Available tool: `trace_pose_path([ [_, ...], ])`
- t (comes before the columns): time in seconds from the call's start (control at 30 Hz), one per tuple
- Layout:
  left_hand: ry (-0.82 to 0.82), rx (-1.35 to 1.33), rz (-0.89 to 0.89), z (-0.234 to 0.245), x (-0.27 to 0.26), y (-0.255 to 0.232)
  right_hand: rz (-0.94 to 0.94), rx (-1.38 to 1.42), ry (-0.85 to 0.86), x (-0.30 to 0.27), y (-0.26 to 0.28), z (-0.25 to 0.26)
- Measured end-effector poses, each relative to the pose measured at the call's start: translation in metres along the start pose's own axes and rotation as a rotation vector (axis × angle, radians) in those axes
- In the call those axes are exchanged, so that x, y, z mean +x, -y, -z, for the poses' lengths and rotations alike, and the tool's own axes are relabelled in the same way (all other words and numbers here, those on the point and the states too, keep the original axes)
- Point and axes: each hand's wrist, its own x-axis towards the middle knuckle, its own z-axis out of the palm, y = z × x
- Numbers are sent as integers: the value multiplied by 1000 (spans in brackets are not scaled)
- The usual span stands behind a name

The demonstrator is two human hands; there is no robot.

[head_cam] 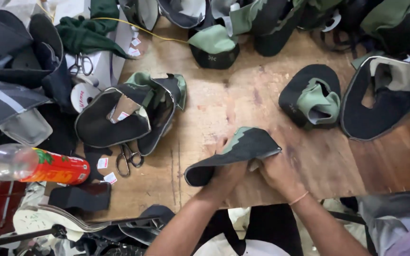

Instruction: The person turns fabric shoe upper components right-side out at a workbench, pulling the material through and pressing the seams flat by hand. They work through the pile of black and green uppers one at a time, setting each finished piece back on the table.

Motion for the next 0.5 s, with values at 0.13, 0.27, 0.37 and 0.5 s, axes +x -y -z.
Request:
trace_pose_path([
  [0.13, 43, 164, -194, -13, 11, 23, 60, 131, -206, -6, 16, -9],
  [0.27, -49, 1, -102, -26, 13, 28, 99, 270, -389, -5, 5, -33],
  [0.37, -123, -138, 9, -33, 8, 37, -21, 121, -301, -7, -7, -43],
  [0.5, 7, 78, -225, -49, -6, 74, -70, -78, 198, -2, 17, -8],
])
